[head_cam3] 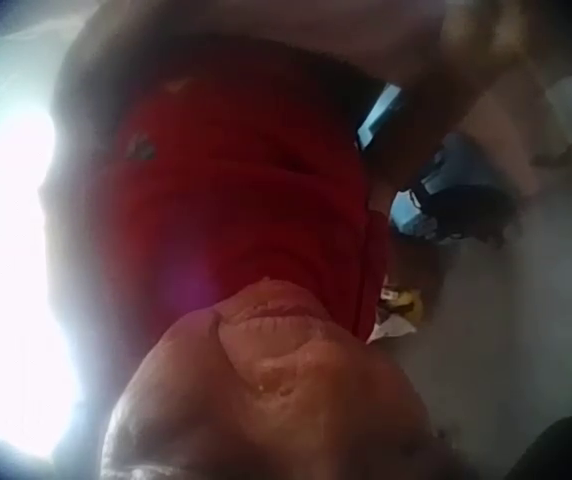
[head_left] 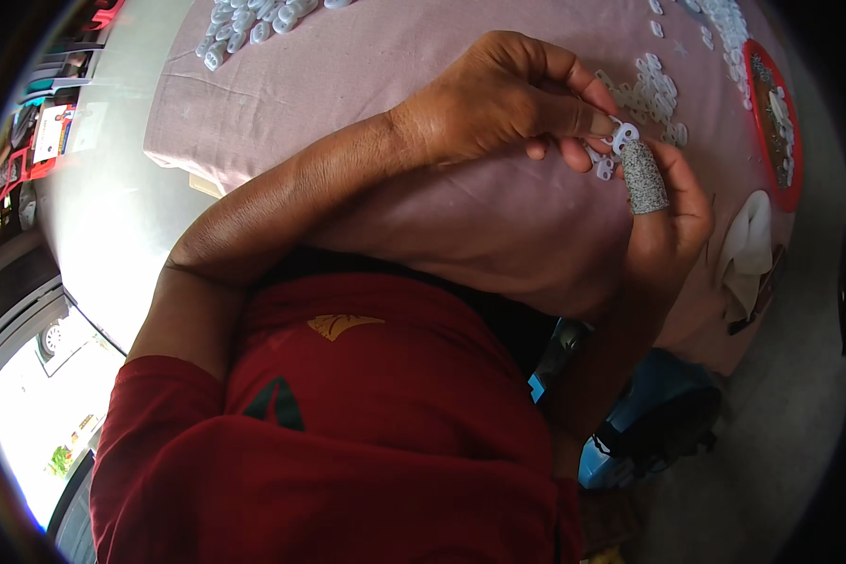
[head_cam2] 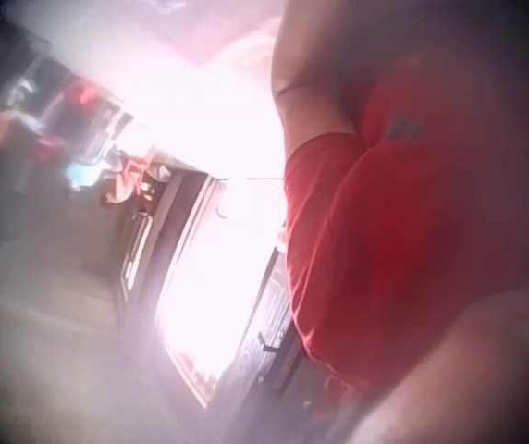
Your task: The person assembles small white plastic components by manually connecting plastic fasteners to plastic parts.
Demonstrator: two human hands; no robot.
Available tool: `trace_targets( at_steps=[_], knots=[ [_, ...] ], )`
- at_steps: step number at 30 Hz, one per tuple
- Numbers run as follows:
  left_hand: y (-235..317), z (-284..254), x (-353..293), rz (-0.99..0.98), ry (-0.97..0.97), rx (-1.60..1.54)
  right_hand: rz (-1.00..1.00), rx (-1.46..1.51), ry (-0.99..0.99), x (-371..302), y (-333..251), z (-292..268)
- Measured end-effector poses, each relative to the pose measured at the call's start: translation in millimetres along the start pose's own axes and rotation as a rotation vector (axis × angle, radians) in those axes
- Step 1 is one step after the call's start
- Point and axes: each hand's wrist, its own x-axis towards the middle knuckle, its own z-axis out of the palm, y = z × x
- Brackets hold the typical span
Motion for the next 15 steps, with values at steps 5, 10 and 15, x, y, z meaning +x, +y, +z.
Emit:
trace_targets(
  at_steps=[5, 10, 15],
  knots=[
    [1.9, 0.9, -0.6, -0.046, 0.020, -0.003, -0.015, -0.018, -0.012, 0.7, -0.6, 1.3],
    [-0.7, 0.1, 0.2, -0.019, 0.032, 0.019, -0.029, -0.087, -0.019, -0.6, -1.7, 6.0],
    [-2.1, 1.2, -1.2, 0.011, 0.038, 0.020, -0.029, -0.109, -0.027, -1.2, 0.2, 5.1]
  ],
)
